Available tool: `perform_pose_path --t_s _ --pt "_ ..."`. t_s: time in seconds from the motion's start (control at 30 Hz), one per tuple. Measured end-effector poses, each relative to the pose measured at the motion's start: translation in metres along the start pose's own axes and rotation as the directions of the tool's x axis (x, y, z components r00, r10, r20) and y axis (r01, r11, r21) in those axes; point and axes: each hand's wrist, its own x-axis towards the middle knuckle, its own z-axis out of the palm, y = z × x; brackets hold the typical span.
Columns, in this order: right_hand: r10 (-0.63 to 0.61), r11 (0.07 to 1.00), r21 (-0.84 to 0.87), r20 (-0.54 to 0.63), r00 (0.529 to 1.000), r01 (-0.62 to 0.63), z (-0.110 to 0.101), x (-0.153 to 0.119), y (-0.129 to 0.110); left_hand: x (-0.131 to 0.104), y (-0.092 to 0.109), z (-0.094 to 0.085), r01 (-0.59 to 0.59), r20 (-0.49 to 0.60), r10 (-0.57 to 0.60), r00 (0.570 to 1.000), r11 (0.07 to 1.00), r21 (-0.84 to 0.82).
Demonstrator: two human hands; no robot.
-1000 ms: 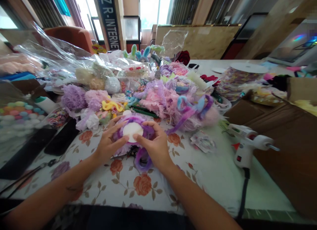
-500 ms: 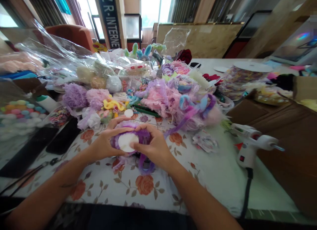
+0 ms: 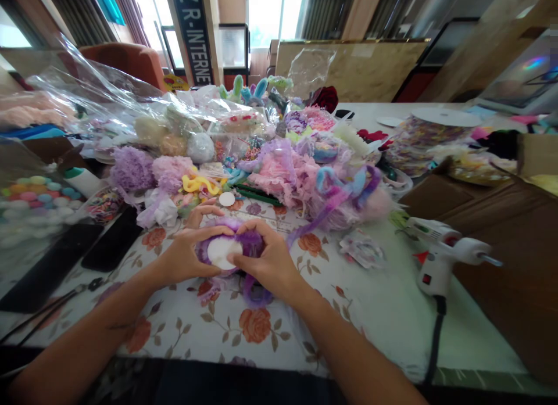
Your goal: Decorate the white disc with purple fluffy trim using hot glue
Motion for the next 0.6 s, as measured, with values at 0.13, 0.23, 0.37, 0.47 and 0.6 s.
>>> perform_pose_path --t_s 0.13,0.23,0.37,0.47,0.6 --pt "0.004 0.998 0.056 -0.041 0.999 -0.002 -0.001 0.002 -0.002 0.0 -0.002 0.003 -0.017 -0.096 0.015 0.995 1.0 -0.016" --pt "-0.019 0.993 0.118 -0.095 0.995 0.031 -0.001 0.004 -0.002 0.002 -0.003 0.006 -0.052 -0.218 0.052 0.974 0.999 0.009" --pt "-0.077 0.989 0.111 -0.17 0.982 0.097 0.0 0.005 0.003 0.002 -0.003 0.008 -0.058 -0.32 0.075 0.944 0.996 0.063" --pt "-0.09 0.988 0.103 -0.213 0.973 0.114 0.001 0.004 0.007 0.0 -0.002 0.011 -0.041 -0.388 0.074 0.919 0.995 0.094" --pt "-0.061 0.981 0.162 -0.254 0.965 0.105 0.004 0.002 0.01 -0.002 0.001 0.016 -0.024 -0.501 0.092 0.861 0.99 0.141"
